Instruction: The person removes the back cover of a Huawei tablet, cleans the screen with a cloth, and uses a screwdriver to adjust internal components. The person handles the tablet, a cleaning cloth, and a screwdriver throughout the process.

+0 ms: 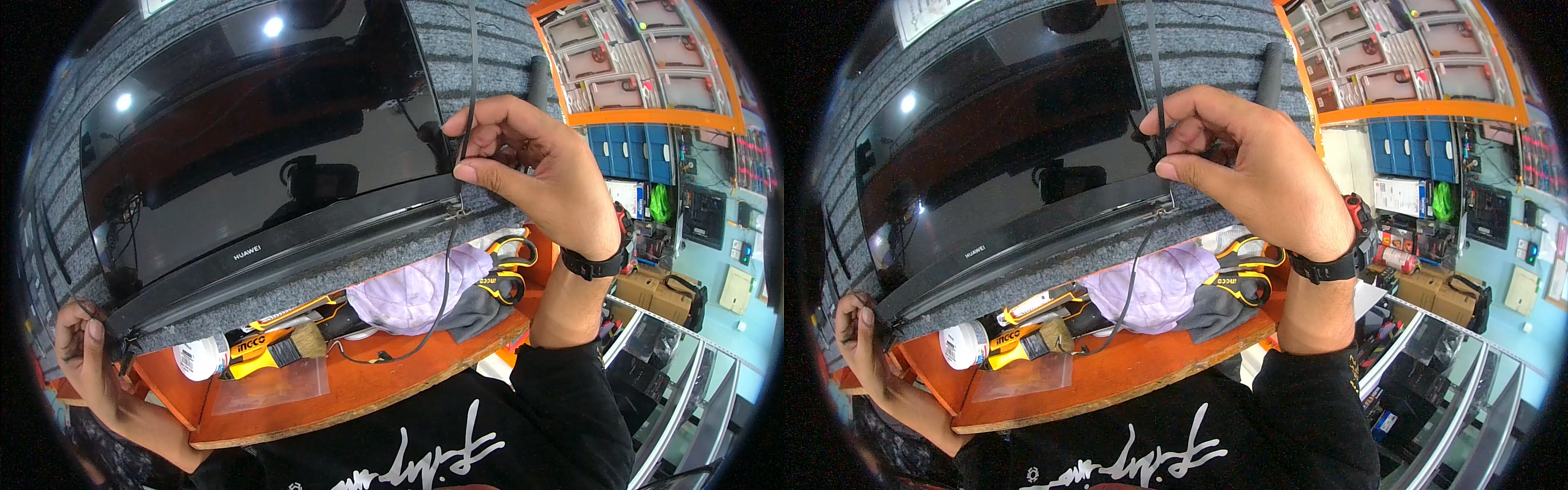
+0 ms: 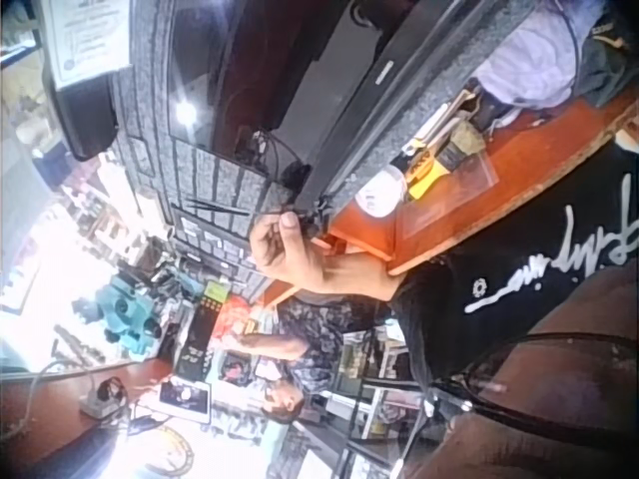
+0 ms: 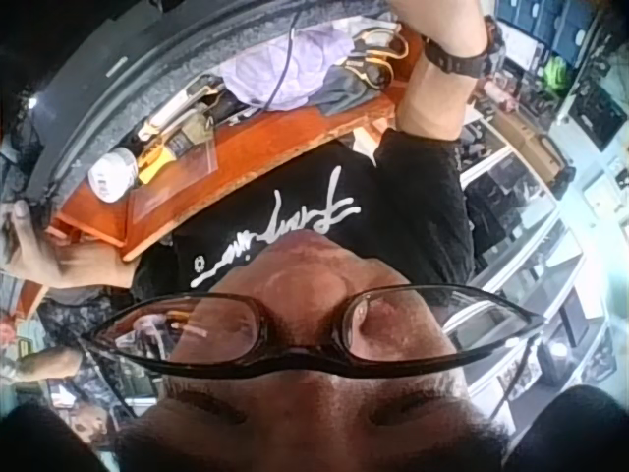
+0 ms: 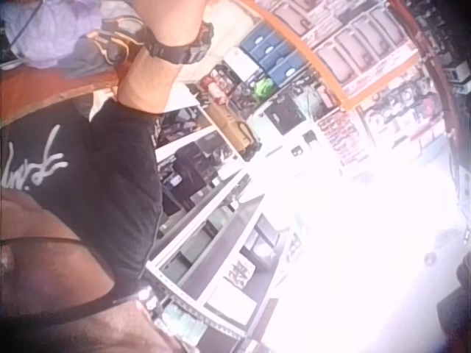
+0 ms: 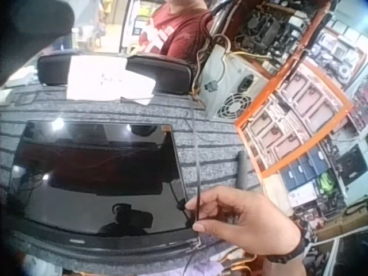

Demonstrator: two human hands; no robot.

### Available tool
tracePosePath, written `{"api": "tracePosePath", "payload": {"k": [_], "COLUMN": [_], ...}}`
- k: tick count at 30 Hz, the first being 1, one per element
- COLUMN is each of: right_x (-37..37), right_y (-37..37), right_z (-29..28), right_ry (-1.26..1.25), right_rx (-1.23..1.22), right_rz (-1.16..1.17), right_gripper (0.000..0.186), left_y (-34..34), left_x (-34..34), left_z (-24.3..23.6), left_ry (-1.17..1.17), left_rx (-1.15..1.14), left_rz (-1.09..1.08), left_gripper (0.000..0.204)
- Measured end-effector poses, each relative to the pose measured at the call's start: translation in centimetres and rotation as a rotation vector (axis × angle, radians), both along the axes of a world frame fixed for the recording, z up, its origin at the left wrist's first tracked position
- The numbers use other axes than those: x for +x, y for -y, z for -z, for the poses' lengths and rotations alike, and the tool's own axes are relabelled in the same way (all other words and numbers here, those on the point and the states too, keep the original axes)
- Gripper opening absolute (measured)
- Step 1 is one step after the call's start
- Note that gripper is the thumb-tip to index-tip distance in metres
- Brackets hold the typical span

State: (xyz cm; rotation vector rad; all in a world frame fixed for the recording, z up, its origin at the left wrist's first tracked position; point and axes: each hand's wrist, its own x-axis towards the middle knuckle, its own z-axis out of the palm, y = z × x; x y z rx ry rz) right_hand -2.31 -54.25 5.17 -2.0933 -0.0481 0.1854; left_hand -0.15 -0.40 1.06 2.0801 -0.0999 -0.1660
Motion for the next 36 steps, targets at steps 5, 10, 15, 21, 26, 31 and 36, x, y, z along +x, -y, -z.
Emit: {"api": "tracePosePath", "payload": {"k": [5,10,15,21,26,31,36], "right_x": [-0.1,0.0,0.1,0.8,-0.3,0.1,-0.1], "right_y": [0.0,0.0,0.4,0.2,-0.4,1.4,2.2], "right_z": [-0.2,-0.6,-1.0,-0.6,-0.9,0.2,0.6], "right_ry": [0.001,-0.033,-0.045,0.046,-0.039,-0.093,-0.089], "right_rx": [-0.043,-0.159,-0.26,-0.277,-0.367,-0.255,-0.298], "right_rz": [-0.003,-0.003,-0.023,-0.129,-0.024,-0.049,-0.05], "right_gripper": [0.03,0.019,0.013,0.012,0.013,0.016,0.016], "left_y": [-0.2,-0.8,-0.9,-0.6,6.5,6.3,6.3], "left_x": [0.0,0.0,0.3,-2.0,0.6,0.2,0.3], "left_z": [0.3,0.5,0.5,-0.3,-0.9,-1.5,-2.1], "left_ry": [0.013,0.023,0.036,0.081,0.012,0.005,-0.132], "left_rx": [-0.026,-0.015,-0.029,0.002,-0.245,-0.342,-0.315], "left_rz": [0.005,0.029,0.041,-0.105,-0.118,-0.046,-0.063], "left_gripper": [0.011,0.011,0.012,0.016,0.019,0.021,0.017]}}
